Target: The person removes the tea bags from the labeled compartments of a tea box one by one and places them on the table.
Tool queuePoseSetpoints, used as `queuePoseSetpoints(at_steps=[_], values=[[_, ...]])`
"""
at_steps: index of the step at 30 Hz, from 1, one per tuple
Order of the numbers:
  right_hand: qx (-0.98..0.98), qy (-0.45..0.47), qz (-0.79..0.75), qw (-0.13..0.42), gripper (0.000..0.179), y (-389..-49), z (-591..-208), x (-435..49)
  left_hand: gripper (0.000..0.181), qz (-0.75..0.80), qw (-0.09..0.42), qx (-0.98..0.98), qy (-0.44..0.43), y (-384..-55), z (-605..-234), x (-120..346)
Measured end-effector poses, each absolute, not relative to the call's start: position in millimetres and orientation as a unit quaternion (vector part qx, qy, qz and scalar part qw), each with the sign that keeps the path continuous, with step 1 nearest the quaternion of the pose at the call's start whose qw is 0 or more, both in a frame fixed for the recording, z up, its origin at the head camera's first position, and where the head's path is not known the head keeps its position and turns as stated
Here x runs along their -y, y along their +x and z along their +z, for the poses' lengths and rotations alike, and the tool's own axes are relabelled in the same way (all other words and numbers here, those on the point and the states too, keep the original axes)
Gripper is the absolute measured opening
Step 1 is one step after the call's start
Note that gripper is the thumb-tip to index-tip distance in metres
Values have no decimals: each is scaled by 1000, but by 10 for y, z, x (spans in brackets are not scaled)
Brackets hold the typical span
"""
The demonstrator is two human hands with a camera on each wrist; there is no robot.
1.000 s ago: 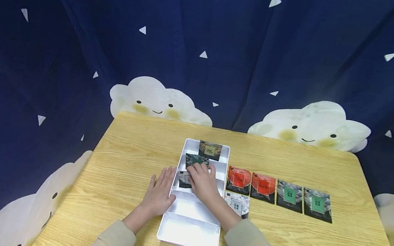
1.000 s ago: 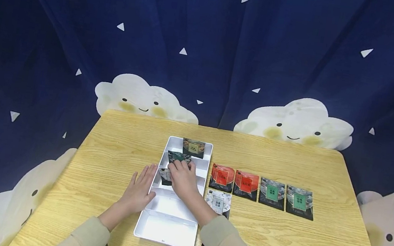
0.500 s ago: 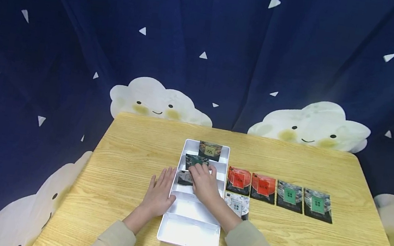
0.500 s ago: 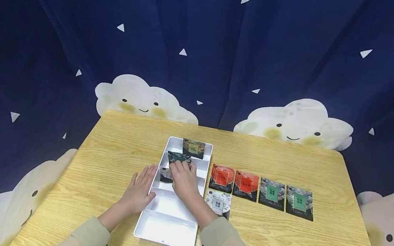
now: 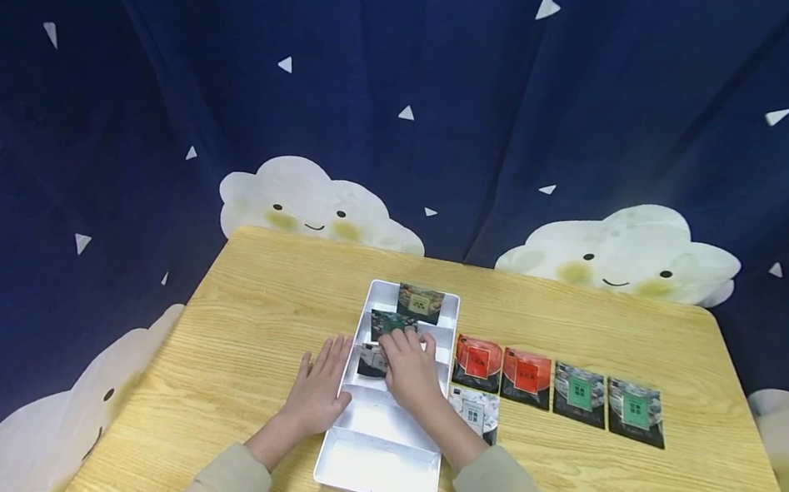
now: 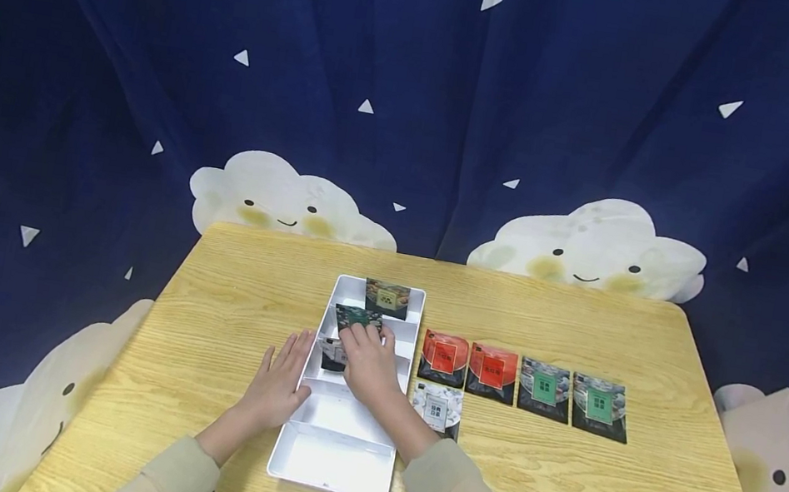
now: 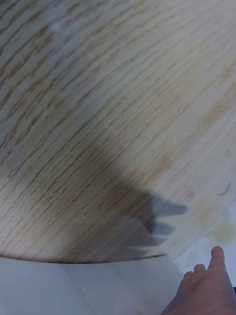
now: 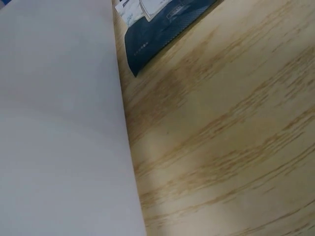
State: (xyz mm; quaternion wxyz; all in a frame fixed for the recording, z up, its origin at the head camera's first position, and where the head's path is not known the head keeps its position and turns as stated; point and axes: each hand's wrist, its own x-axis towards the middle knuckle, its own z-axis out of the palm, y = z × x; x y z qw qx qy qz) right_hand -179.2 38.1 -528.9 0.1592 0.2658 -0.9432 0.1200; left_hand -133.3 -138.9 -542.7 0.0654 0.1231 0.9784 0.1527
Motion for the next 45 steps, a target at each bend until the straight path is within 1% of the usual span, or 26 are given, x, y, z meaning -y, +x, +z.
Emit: queuePoseSetpoints(at_steps=[4,12,17,24,28,32,35,40,45], values=[[942,259,134,164,20,-1785,-5236,-409,76,152,62,-978,124,-1334,-5437,1392],[930,252,176,202,6,-1808,-5075,-512,76,148,56,-979,128,-1326,-5449,1396],[928,242,190,211,7,-1823,-4948,-615,76,155,53,-978,127,-1321,-5453,1398],[923,232,218,219,12,-1843,-4773,-820,76,180,28,-974,137,-1297,-5451,1397],[924,219,223,219,10,-1849,-4705,-973,76,179,32,-974,139,-1293,-5443,1400],[925,206,226,228,11,-1854,-4660,-1156,76,159,47,-977,132,-1311,-5446,1401],[928,195,224,226,13,-1861,-4645,-1310,76,148,59,-979,128,-1324,-5444,1400],[937,180,216,207,18,-1857,-4656,-1564,76,147,64,-979,126,-1325,-5439,1396],[946,167,200,192,17,-1817,-4726,-1797,76,149,62,-979,124,-1326,-5437,1390]])
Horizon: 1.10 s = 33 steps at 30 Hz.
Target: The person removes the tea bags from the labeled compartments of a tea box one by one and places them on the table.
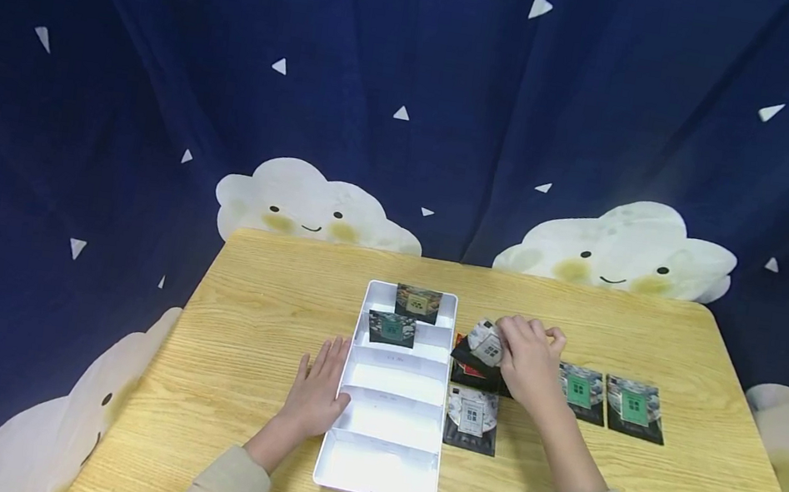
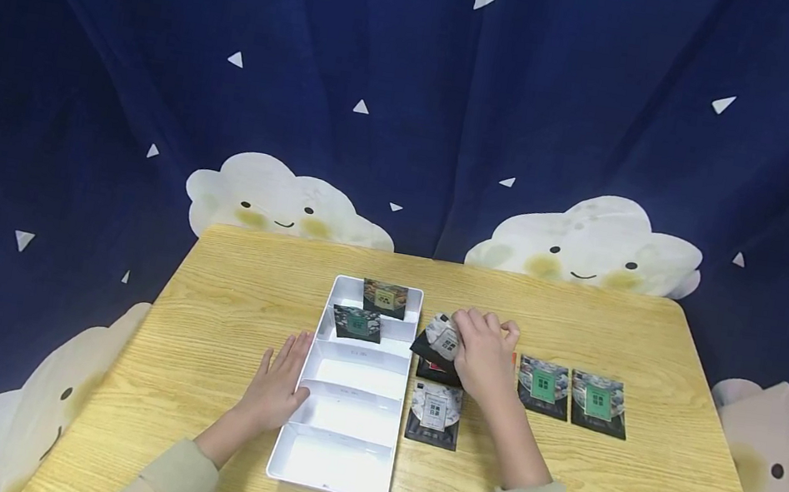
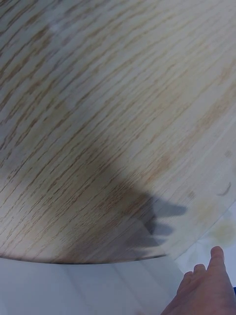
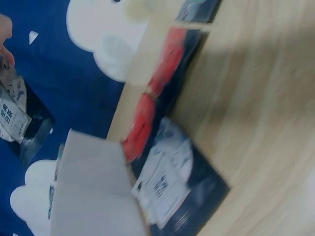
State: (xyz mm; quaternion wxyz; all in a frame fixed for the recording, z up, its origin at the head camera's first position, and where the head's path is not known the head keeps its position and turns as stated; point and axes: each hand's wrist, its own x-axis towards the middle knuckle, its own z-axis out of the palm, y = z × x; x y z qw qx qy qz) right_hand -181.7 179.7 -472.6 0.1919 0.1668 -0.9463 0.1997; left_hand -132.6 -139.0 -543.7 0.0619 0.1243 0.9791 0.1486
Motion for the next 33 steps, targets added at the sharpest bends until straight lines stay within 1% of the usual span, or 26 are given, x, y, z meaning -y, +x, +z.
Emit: queuePoseSetpoints(at_steps=[5,13,18,23,25,27,28,30,33], values=[[955,147,192,170,15,-1753,-4845,-2023,76,156,59,-978,124,-1330,-5435,1381],[970,120,178,116,13,-1615,-5064,-2337,76,155,61,-978,123,-1326,-5435,1379],[974,123,173,83,14,-1530,-5202,-2451,76,151,60,-979,123,-1330,-5452,1384],[974,131,177,49,20,-1470,-5350,-2522,76,151,53,-979,125,-1332,-5468,1393],[975,132,176,28,19,-1450,-5401,-2545,76,151,55,-979,124,-1329,-5464,1394],[977,131,166,17,13,-1433,-5465,-2567,76,152,56,-979,123,-1327,-5460,1390],[978,130,160,14,11,-1425,-5495,-2574,76,153,57,-979,122,-1326,-5459,1389],[981,127,146,16,13,-1409,-5561,-2582,76,155,59,-979,120,-1324,-5454,1385],[983,120,132,42,14,-1391,-5681,-2570,76,155,59,-979,118,-1324,-5450,1381]])
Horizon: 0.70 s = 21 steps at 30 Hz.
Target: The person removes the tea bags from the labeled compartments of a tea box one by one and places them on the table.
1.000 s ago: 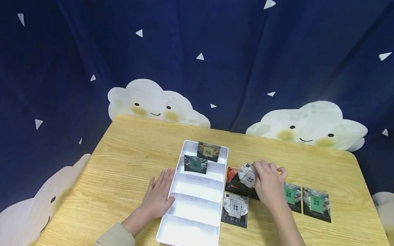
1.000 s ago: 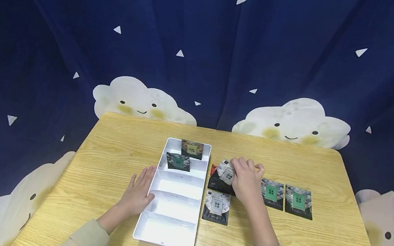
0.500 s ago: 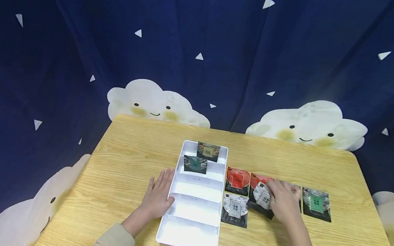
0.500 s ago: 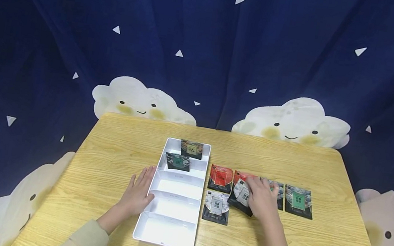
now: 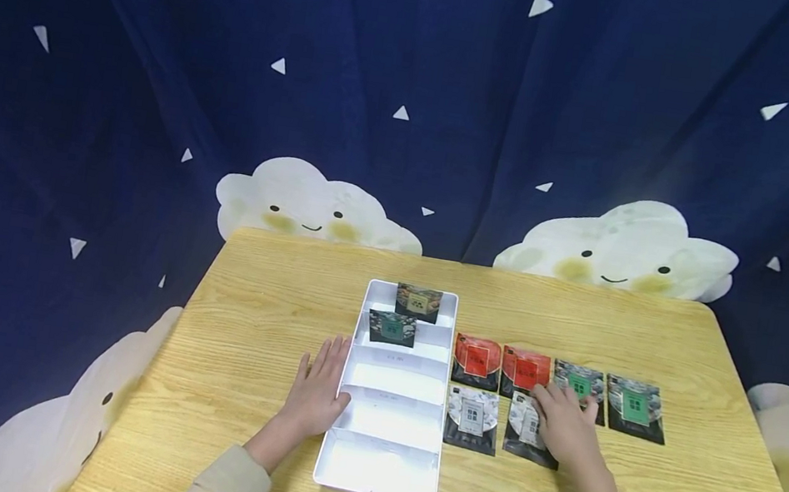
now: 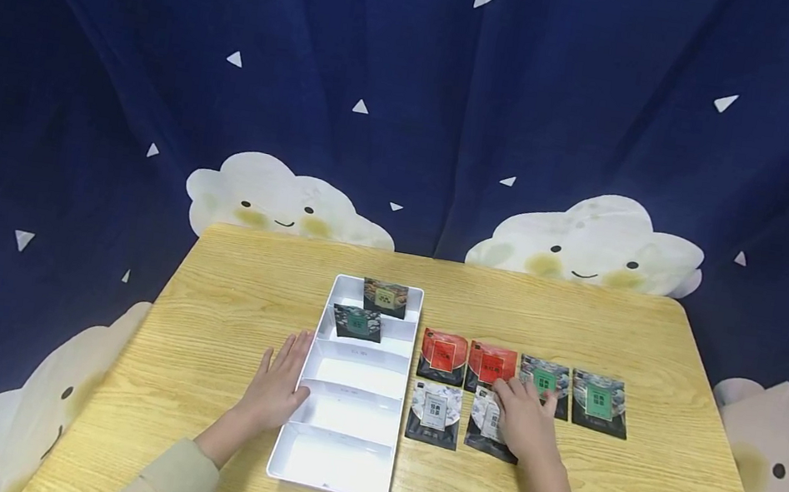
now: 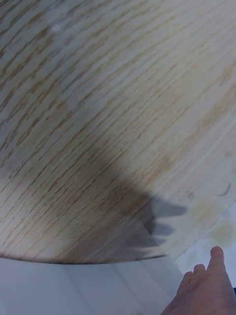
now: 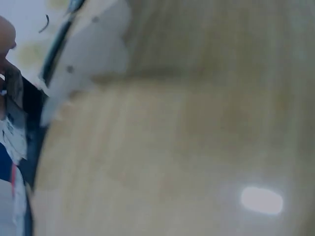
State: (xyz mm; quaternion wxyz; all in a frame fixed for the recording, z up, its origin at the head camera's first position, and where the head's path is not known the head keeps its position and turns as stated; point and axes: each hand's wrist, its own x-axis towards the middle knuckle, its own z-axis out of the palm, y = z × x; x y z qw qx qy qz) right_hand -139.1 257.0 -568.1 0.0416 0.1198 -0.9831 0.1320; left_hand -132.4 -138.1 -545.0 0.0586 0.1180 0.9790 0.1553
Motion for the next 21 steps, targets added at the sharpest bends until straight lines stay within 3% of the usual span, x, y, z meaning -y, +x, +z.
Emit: queuePoseSetpoints(at_steps=[21], values=[[972,126,123,158,10,-1265,-6059,-2459,75,161,59,-978,121,-1317,-5444,1389]])
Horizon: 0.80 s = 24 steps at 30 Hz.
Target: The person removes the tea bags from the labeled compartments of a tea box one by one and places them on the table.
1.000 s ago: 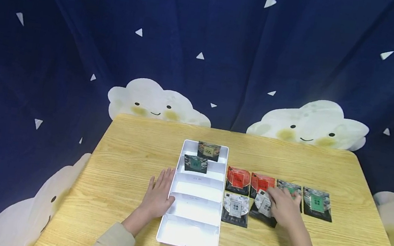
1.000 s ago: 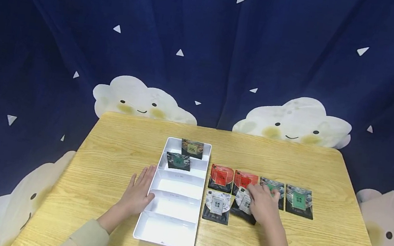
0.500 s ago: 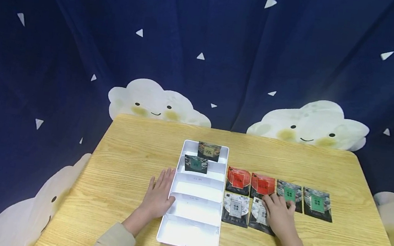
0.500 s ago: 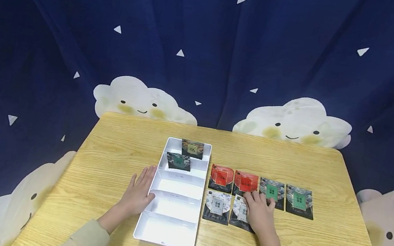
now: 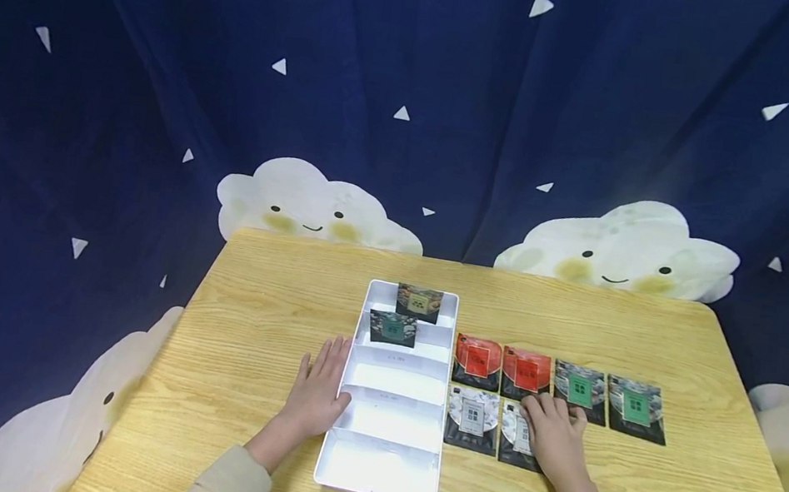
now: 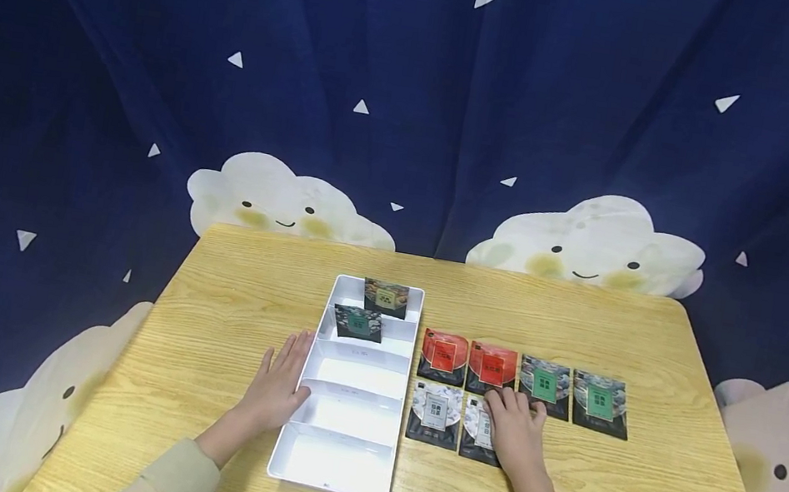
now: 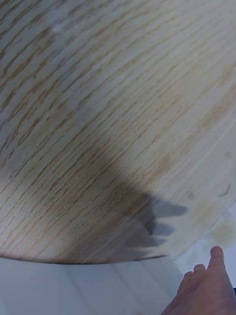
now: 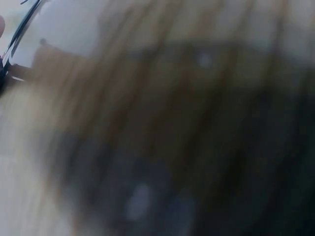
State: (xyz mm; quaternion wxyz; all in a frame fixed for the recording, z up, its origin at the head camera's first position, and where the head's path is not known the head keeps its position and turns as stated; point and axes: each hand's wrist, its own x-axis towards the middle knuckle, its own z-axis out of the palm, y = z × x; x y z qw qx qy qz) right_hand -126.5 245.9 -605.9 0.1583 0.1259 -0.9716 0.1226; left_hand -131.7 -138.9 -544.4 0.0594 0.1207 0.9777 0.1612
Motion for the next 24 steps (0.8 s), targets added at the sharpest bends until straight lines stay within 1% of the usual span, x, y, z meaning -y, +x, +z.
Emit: queuePoseSetpoints(at_steps=[7,24], values=[[971,123,118,166,12,-1263,-6066,-2446,75,163,56,-977,123,-1323,-5453,1391],[975,106,121,152,15,-1273,-6037,-2431,75,161,58,-978,120,-1318,-5440,1387]])
